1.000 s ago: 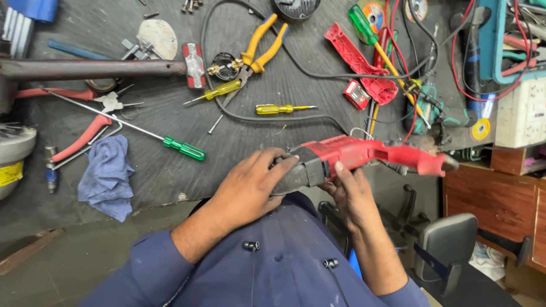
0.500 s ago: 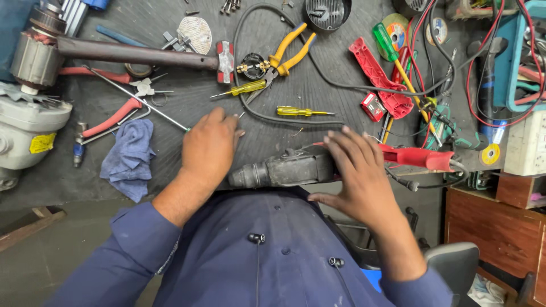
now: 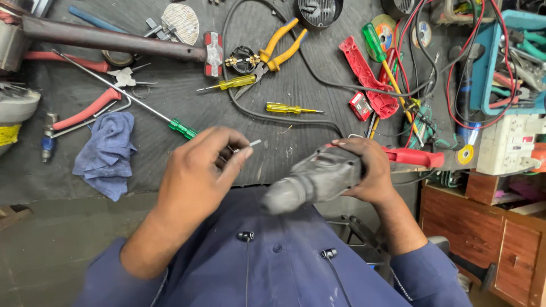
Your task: The person uses a green-handled screwdriver to unscrew and remove the housing screws of a red rotary hammer drill on a cluttered workbench. They pry open the casing, set the drill aside, and then handle and separate the extracted motor and brush holder components by hand.
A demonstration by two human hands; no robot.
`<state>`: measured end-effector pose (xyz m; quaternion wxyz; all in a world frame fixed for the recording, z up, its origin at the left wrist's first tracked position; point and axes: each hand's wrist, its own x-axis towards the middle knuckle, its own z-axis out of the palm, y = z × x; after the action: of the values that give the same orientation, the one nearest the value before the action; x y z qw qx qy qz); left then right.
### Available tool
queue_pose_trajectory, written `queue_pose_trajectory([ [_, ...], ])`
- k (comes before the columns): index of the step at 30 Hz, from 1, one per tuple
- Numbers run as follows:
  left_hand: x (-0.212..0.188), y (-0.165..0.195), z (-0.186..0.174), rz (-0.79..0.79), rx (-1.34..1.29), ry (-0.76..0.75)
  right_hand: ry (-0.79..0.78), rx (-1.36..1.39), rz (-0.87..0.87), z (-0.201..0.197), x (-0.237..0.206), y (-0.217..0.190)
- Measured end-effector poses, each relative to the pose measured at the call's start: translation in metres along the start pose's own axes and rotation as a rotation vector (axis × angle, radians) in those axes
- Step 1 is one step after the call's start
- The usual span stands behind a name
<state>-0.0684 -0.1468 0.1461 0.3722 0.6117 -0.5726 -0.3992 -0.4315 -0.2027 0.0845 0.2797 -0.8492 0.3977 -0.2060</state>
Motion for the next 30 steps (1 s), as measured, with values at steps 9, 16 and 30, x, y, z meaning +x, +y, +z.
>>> queue_pose_trajectory([
  [9, -0.003, 0.034, -0.005, 0.02, -0.25, -0.006, 0.096, 0.332, 0.102, 0.001, -0.012, 0.016],
  [16, -0.027, 0.044, 0.019, 0.377, -0.083, -0.111, -0.038, -0.193, 0.095, 0.01, 0.032, -0.038],
  [30, -0.041, -0.015, 0.092, 0.023, -0.02, 0.227, -0.177, -0.475, 0.016, 0.028, 0.075, -0.072],
])
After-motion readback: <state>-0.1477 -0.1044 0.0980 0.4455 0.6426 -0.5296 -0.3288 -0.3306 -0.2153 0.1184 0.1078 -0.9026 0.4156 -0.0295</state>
